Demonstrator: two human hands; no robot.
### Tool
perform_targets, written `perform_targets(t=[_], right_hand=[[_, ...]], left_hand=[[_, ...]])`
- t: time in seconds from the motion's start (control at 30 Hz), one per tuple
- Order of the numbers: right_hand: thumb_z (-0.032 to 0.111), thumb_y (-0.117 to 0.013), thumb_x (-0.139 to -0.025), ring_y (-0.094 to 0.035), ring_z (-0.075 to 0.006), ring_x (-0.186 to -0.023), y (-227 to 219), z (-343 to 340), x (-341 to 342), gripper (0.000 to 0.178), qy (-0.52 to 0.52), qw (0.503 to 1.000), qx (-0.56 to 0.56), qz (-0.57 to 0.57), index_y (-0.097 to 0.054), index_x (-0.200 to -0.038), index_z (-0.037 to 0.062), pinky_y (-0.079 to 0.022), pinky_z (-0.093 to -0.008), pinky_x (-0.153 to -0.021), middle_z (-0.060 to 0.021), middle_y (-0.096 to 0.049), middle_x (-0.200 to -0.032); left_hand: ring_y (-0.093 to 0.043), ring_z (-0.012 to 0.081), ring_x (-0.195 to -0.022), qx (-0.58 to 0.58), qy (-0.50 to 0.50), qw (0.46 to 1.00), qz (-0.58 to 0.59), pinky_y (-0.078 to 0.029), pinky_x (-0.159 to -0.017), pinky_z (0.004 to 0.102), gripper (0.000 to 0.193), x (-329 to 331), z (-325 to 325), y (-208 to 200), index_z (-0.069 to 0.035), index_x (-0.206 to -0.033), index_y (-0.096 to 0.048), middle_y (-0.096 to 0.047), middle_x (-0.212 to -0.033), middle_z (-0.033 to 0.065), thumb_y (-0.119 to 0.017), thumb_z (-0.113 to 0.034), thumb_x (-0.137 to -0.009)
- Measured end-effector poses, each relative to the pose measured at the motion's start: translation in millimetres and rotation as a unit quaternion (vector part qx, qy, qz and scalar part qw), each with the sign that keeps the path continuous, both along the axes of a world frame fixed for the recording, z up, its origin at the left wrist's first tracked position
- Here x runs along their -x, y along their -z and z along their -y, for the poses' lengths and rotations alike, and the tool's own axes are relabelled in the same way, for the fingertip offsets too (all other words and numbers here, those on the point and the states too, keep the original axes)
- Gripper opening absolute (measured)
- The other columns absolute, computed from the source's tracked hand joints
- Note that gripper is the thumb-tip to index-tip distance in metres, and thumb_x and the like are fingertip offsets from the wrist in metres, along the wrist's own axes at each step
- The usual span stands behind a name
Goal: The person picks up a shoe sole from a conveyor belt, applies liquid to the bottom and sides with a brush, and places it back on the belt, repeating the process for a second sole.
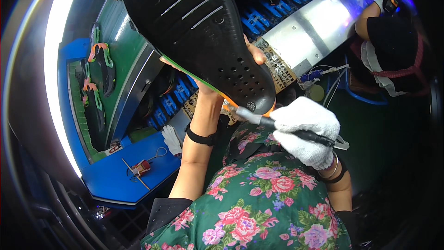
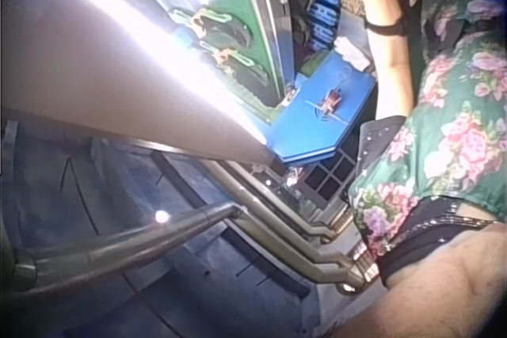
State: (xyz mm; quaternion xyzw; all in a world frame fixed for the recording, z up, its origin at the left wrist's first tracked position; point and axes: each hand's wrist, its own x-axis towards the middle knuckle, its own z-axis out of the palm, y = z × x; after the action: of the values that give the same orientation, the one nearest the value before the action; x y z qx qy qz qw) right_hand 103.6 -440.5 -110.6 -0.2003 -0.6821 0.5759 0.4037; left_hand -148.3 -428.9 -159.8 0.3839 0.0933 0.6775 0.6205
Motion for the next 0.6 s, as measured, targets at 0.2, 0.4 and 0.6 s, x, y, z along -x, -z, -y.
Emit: perform_targets(t=[0.2,0.4,0.6], right_hand=[[-0.003,-0.084,-0.071,-0.073,-0.0280,-0.079,-2,1,1,0.024,0.029,0.985,-0.156,0.064,-0.077,-0.092,0.0045,-0.058,-0.0363,-0.072,-0.0128,-0.077,-0.091],[-0.002,-0.085,-0.070,-0.074,-0.0280,-0.079,-5,6,-3,0.023,0.015,0.984,-0.159,0.076,-0.078,-0.090,0.0068,-0.058,-0.0362,-0.071,-0.0115,-0.078,-0.090],[0.005,-0.085,-0.077,-0.075,-0.0239,-0.085,-12,14,0,0.030,0.007,0.970,-0.235,0.065,-0.081,-0.106,0.0110,-0.058,-0.0364,-0.071,-0.0085,-0.080,-0.100]], left_hand=[[-0.070,0.0351,-0.107,0.037,0.024,0.998,0.043,-0.054,-0.103,0.0515,0.055,-1,7,1,0.009,-0.122,-0.057,-0.060,-0.114,0.0149,-0.072,-0.039,-0.098],[-0.071,0.0350,-0.105,0.033,-0.012,0.999,0.027,-0.056,-0.101,0.0509,0.055,-7,8,-8,0.007,-0.119,-0.057,-0.062,-0.106,0.0153,-0.072,-0.041,-0.097],[-0.072,0.0352,-0.102,0.032,-0.022,0.999,0.019,-0.057,-0.099,0.0510,0.053,-11,7,-12,0.007,-0.116,-0.058,-0.062,-0.104,0.0162,-0.071,-0.042,-0.098]])
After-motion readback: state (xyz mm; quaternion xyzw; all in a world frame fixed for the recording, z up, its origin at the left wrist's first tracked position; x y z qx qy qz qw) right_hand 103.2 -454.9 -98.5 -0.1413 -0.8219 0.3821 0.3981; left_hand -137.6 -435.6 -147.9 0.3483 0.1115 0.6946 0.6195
